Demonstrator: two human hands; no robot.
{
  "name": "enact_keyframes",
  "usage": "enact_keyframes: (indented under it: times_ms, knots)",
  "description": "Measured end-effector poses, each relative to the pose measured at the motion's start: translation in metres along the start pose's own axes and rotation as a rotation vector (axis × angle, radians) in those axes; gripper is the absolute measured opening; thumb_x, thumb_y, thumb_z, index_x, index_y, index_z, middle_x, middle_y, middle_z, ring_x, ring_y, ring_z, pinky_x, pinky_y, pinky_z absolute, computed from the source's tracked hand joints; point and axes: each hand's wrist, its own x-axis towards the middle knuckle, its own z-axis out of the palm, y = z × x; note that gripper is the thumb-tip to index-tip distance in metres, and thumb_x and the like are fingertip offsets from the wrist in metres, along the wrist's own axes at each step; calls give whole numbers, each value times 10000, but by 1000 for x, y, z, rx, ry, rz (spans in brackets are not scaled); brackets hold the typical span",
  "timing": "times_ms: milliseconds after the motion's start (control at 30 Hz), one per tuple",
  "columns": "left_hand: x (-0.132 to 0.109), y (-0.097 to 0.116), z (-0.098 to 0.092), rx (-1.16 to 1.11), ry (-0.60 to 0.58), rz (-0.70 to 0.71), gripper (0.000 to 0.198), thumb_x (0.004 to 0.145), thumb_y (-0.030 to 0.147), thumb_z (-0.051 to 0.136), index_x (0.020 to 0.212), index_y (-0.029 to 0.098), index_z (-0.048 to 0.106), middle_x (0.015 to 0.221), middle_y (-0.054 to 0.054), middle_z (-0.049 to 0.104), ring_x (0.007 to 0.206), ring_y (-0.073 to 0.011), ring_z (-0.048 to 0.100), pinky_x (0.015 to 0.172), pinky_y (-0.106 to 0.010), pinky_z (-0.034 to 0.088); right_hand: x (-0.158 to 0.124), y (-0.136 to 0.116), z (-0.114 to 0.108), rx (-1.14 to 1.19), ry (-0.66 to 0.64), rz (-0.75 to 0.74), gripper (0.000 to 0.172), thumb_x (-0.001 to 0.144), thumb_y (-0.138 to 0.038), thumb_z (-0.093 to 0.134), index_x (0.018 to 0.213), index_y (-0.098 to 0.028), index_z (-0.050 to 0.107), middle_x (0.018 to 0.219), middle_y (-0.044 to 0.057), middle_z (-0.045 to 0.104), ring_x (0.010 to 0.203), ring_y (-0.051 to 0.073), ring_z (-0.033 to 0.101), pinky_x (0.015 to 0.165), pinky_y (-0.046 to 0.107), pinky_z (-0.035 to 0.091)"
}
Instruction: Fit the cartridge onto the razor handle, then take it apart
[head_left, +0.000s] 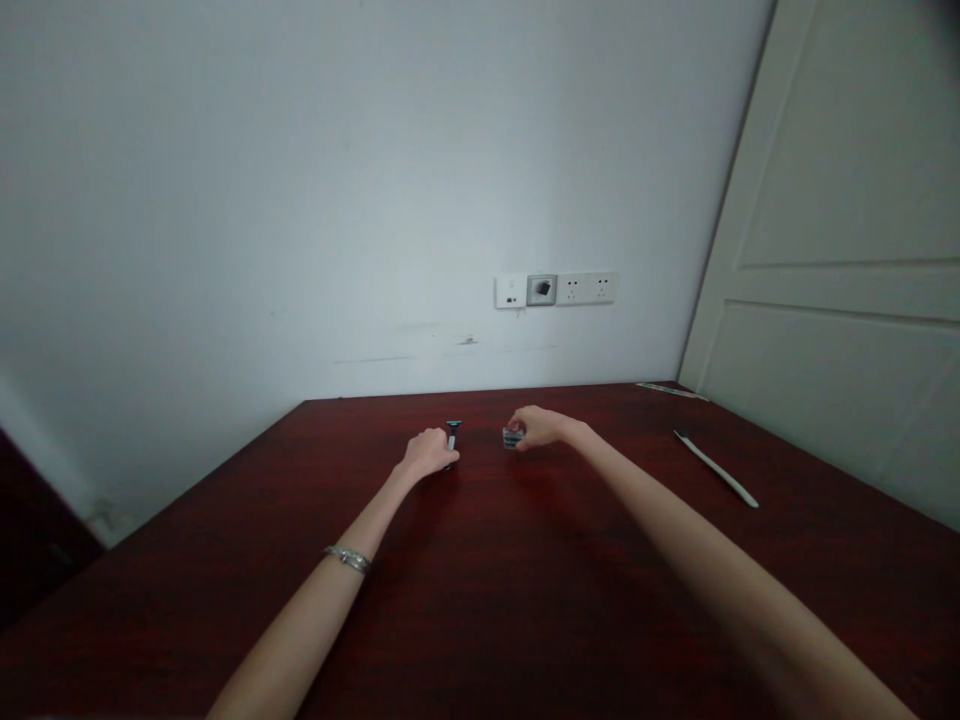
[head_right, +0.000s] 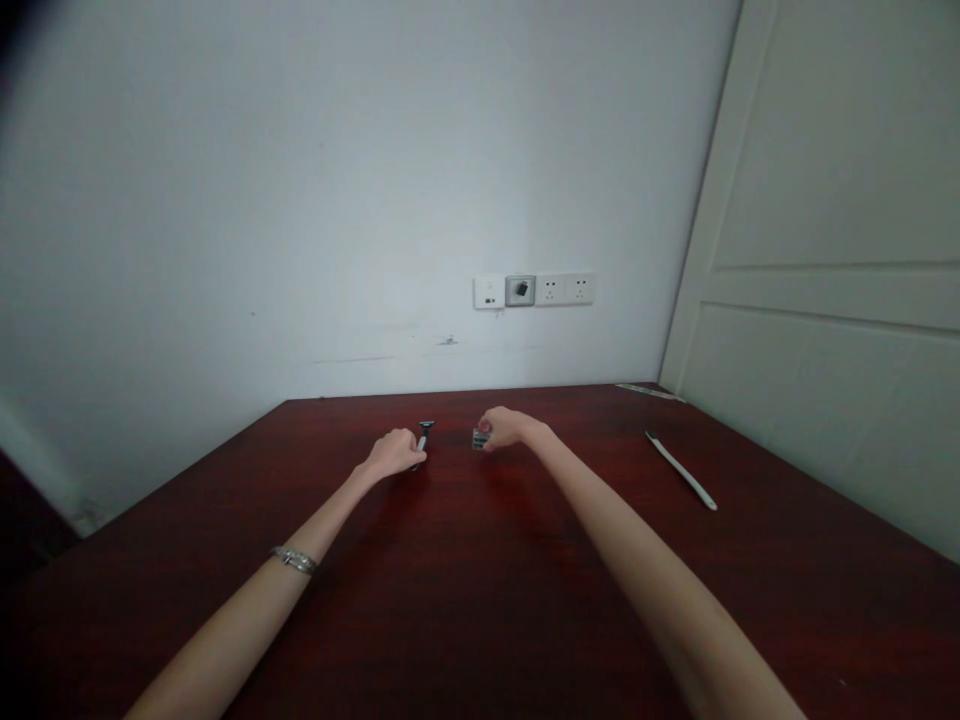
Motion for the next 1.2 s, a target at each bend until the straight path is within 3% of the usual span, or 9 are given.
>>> enact_keyframes:
  times_ms: [133,267,533,700,833,967,1100,1200]
  knots:
    - [-11,-18,-5,19,10,-22,214,670,354,546,725,174,648,849,-96,675,807,-234,634,680,-280,466,34,-44,18,7,-39,-51,512,557,-378,655,1032,-186,639,1005,55,654,871,199,604,685,223,447]
    - [-20,-32,-7,26,-14,-23,222,676,355,545,744,173,650,876,-96,673,818,-220,633,682,-264,462,54,-69,33,31,-58,-99,548,555,-406,658,1055,-187,627,1016,56,649,873,198,605,672,215,443]
    - [-19,-37,5,20,-27,-47,243,665,377,560,776,177,642,908,-100,670,833,-227,627,675,-266,458,62,-72,44,80,-85,-102,517,574,-381,657,1055,-194,628,1011,45,653,869,187,606,669,209,435]
    - [-17,-36,11,18,-21,-18,256,661,380,551,781,172,638,919,-109,668,825,-236,627,666,-280,460,57,-69,43,123,-61,-111,519,596,-374,668,1081,-199,617,1045,44,643,915,192,593,753,217,429]
    - [-15,-36,13,5,-28,-35,251,675,373,538,787,172,637,934,-118,667,841,-245,627,684,-296,459,45,-57,39,112,50,-125,492,661,-397,633,1099,-174,610,1100,83,615,1000,215,557,853,256,404]
    - [-13,-34,13,-23,-46,-82,253,677,371,544,798,169,635,948,-128,662,855,-251,624,695,-301,455,27,-28,31,110,170,-55,409,728,-358,577,1077,-149,622,1104,104,614,1014,210,558,888,276,397]
    - [-9,-36,13,-67,-58,-82,270,668,422,547,749,178,630,895,-115,668,819,-249,626,661,-294,445,-2,10,19,125,271,73,336,761,-296,537,1042,-143,637,1041,90,647,950,184,593,842,259,431]
    - [-1,-42,12,-149,-72,-78,319,666,487,527,657,181,619,792,-85,668,748,-236,622,600,-273,422,-36,41,7,51,318,248,330,755,-303,535,1030,-158,643,1025,83,655,924,189,605,814,266,447]
